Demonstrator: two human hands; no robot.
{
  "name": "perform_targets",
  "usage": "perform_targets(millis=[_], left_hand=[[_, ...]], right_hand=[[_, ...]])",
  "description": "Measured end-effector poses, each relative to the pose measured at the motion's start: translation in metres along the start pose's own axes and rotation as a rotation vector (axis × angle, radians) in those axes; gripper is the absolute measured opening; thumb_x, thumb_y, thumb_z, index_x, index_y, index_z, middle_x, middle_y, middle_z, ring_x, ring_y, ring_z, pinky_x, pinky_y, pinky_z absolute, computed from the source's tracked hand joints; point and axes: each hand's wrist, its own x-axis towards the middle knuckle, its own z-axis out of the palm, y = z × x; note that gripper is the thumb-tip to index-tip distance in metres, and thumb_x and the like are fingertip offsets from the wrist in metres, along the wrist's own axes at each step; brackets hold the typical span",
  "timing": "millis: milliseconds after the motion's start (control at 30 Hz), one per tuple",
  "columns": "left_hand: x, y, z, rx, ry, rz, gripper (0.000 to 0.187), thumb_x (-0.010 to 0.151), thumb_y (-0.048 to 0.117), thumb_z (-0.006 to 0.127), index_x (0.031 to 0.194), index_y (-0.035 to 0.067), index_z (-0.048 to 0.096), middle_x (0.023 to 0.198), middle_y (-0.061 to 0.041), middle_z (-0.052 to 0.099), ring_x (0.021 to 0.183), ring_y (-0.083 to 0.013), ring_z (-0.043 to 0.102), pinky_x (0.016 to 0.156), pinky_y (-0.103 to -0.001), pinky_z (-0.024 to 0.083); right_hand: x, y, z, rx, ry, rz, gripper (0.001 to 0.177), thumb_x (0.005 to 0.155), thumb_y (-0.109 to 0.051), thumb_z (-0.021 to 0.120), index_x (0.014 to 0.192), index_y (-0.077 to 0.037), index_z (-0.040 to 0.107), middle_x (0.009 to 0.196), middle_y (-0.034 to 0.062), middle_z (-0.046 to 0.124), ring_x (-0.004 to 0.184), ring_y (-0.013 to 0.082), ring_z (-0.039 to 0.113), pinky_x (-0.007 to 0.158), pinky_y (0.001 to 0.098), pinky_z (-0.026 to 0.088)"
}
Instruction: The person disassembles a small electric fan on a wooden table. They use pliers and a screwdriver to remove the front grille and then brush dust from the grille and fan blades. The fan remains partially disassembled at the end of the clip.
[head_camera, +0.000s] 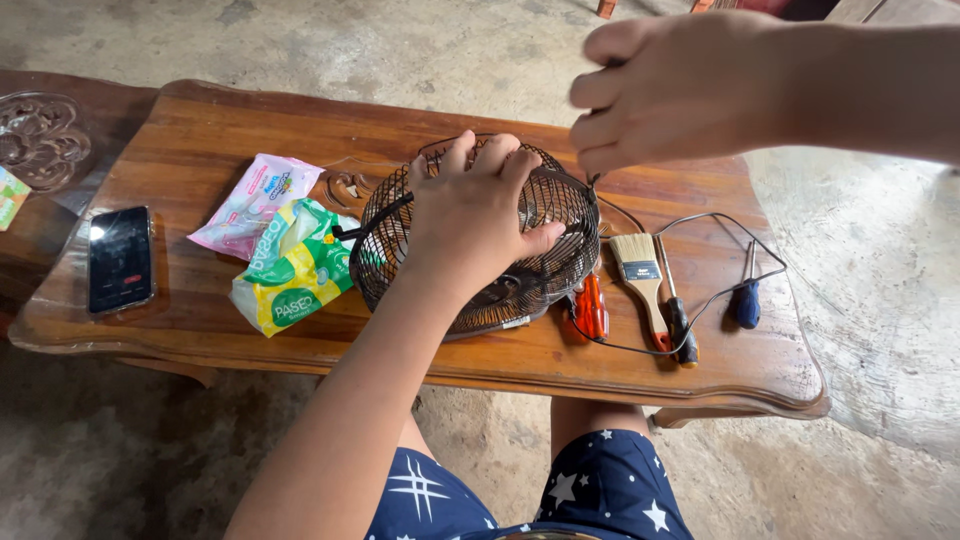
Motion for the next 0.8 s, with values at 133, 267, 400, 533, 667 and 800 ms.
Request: perform_targets(millis=[133,267,400,533,667,800], left_hand=[[0.003,0.001,0.001,-0.005,-0.012,0.009,0.073,0.075,0.065,0.077,0.128,0.018,0.059,0.134,-0.004,0.055,0.133,-0.0376,0.046,0.099,-0.078,0.032],[0.003,0.002,0.000,-0.040,0.019,0.005,0.068,0.073,0.062,0.080,0.125,0.021,0.062,0.130,-0.001,0.057,0.134,-0.0369,0.047,0.100,-0.075,0.033],[0.005,0.003,0.000,-0.044,0.028,0.007,0.068,0.071,0.061,0.082,0.124,0.022,0.063,0.129,0.001,0.059,0.132,-0.0364,0.049,0.098,-0.074,0.034],[0.004,0.002,0.000,-0.051,0.039,0.020,0.067,0.070,0.061,0.083,0.123,0.024,0.065,0.130,0.002,0.061,0.132,-0.0374,0.050,0.099,-0.072,0.035],[0.006,0.004,0.001,-0.039,0.041,0.022,0.068,0.069,0.062,0.083,0.123,0.024,0.065,0.131,0.001,0.061,0.131,-0.0373,0.050,0.099,-0.070,0.036],[0.010,0.002,0.001,-0.020,-0.043,-0.002,0.072,0.075,0.068,0.076,0.130,0.023,0.062,0.138,-0.001,0.058,0.135,-0.0378,0.047,0.101,-0.068,0.035]], right_hand=[[-0.025,-0.016,0.021,-0.119,0.106,0.124,0.013,0.088,-0.029,0.063,0.100,-0.030,0.058,0.084,-0.0118,0.051,0.101,0.0097,0.058,0.097,0.0338,0.037],[-0.050,-0.038,0.038,-0.251,0.305,0.326,0.027,0.086,-0.029,0.066,0.111,-0.037,0.068,0.095,-0.0192,0.060,0.098,0.0049,0.060,0.099,0.0312,0.036],[-0.073,-0.068,0.057,-0.142,0.372,0.461,0.033,0.084,-0.031,0.071,0.116,-0.041,0.073,0.118,-0.0236,0.068,0.104,0.0056,0.061,0.098,0.0308,0.035],[-0.079,-0.100,0.076,-0.035,0.461,0.630,0.039,0.082,-0.036,0.080,0.121,-0.038,0.077,0.119,-0.0227,0.069,0.104,0.0062,0.060,0.098,0.0336,0.034],[-0.073,-0.131,0.084,0.163,0.344,0.819,0.051,0.075,-0.037,0.085,0.125,-0.038,0.075,0.119,-0.0108,0.065,0.109,0.0116,0.058,0.100,0.0409,0.034],[-0.076,-0.160,0.113,0.129,0.077,1.117,0.052,0.075,-0.037,0.085,0.125,-0.044,0.072,0.123,-0.0036,0.053,0.117,0.0145,0.054,0.104,0.0417,0.032]])
